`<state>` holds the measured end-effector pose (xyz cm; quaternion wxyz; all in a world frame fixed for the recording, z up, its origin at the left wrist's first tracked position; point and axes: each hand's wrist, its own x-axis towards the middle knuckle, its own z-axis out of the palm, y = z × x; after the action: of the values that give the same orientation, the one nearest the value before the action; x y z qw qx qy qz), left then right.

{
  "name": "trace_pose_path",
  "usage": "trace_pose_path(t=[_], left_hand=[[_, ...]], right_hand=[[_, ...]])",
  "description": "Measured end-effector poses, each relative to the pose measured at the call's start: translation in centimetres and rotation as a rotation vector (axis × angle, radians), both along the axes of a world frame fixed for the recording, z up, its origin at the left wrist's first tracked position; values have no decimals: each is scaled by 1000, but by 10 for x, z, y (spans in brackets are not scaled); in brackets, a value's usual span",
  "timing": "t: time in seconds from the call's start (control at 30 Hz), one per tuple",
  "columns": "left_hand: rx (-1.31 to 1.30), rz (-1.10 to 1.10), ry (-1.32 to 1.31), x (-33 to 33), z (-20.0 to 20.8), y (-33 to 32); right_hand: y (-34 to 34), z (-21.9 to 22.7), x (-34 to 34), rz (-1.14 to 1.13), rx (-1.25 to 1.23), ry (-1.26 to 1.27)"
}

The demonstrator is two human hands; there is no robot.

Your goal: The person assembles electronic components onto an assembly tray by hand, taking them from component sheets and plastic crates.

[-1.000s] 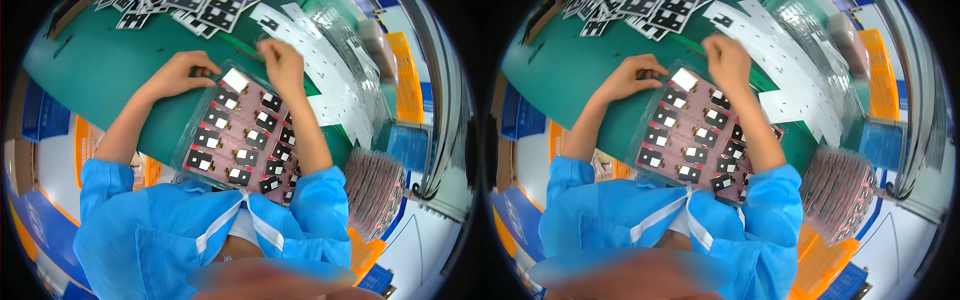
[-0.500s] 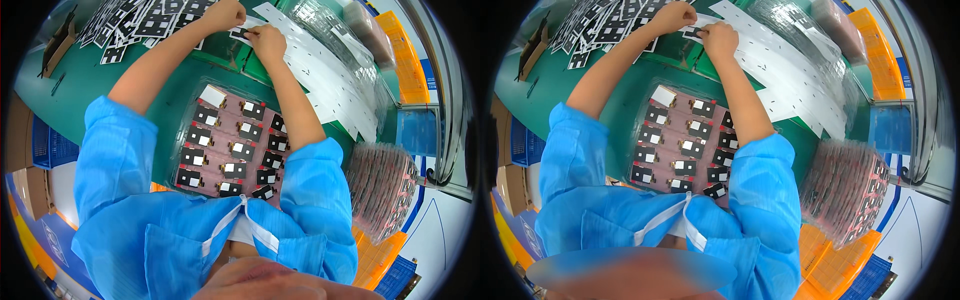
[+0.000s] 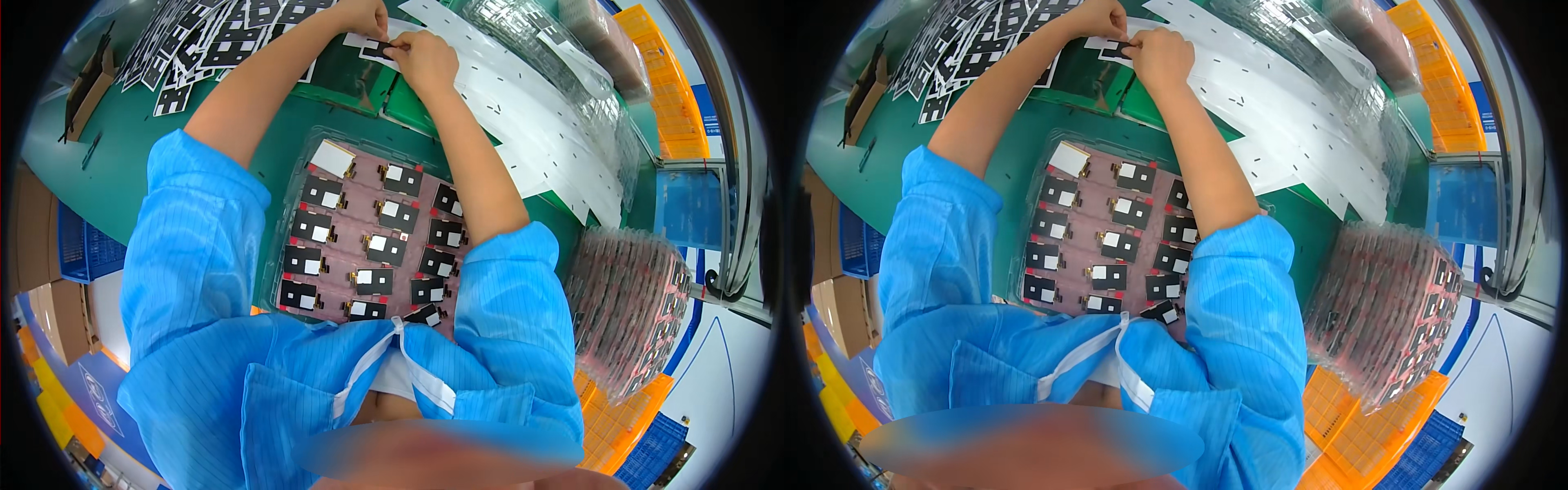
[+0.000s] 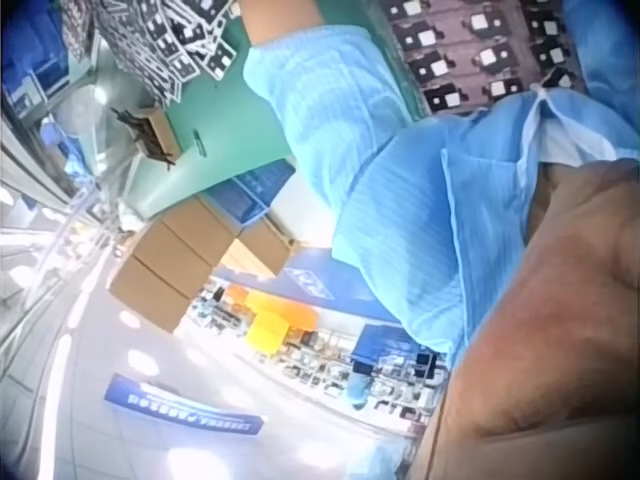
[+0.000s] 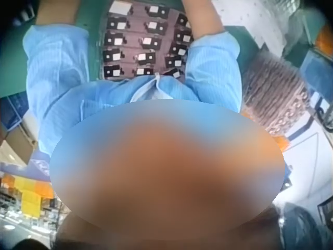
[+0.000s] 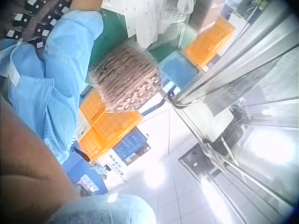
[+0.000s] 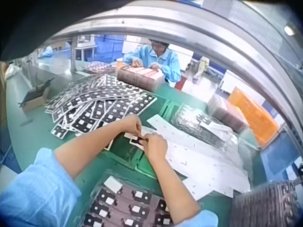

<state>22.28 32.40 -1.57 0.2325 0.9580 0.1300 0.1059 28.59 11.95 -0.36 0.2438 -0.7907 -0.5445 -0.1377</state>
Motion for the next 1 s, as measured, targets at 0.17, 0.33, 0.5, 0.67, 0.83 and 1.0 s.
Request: trace_pose_path(t=[0.17,0.33,0.5,0.67,0.83,1.0], left_hand=[[119,-21,23,9,-3,7],[52,-38,77,17,3,1],[64,-7,-48,-8,0,-9],[122,139,-270,-54,19,-54],[-328,-332,-860,-142,16,-99],[-261,1,-180,-225,30,-148]], right_hand=[[4,0,-1,6,2,91],[0,4,-4,-24,-15,16],[-46,36,-45,365,213,475],[-97,58,-26,313,156,952],[-133,66,-44,391,205,948],[-146,73,-67,628,2,577]])
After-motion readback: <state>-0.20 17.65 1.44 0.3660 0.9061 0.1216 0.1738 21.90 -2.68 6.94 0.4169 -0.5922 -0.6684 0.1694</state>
